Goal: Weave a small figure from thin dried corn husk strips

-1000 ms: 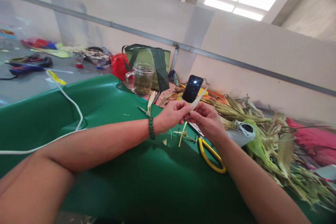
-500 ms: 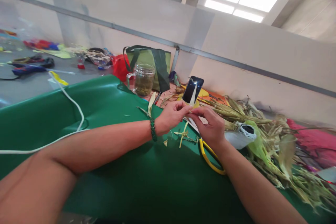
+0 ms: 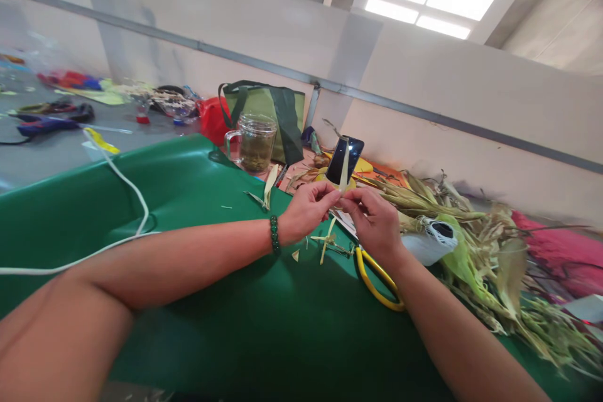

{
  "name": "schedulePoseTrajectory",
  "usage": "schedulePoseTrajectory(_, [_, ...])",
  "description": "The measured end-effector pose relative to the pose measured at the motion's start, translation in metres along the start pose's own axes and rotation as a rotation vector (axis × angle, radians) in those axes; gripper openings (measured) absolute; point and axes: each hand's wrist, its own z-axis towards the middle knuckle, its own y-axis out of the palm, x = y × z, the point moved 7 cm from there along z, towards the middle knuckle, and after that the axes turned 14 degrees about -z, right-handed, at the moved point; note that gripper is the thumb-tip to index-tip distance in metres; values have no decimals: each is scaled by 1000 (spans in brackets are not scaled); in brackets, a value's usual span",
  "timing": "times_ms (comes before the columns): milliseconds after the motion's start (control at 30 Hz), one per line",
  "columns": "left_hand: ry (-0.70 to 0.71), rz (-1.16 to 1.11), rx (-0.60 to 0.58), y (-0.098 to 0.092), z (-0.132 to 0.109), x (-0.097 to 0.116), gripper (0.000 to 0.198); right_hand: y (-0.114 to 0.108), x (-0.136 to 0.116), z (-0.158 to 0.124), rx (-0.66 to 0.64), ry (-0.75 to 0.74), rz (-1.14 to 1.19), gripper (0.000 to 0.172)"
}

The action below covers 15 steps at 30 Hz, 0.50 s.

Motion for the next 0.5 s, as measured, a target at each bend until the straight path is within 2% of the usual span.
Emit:
schedulePoseTrajectory(200, [27, 93, -23, -2, 0, -2, 26, 10, 18, 0, -173, 294, 333, 22])
schedulePoseTrajectory(367, [27, 108, -5, -3, 2, -2, 28, 22, 28, -4, -202, 540, 670, 34])
schedulePoseTrajectory(433, [28, 92, 4, -3, 2, -1, 29, 27, 29, -6, -234, 594, 746, 39])
schedulePoseTrajectory(500, [23, 77, 12, -4, 3, -1, 28, 30, 27, -6, -266, 588, 751, 37])
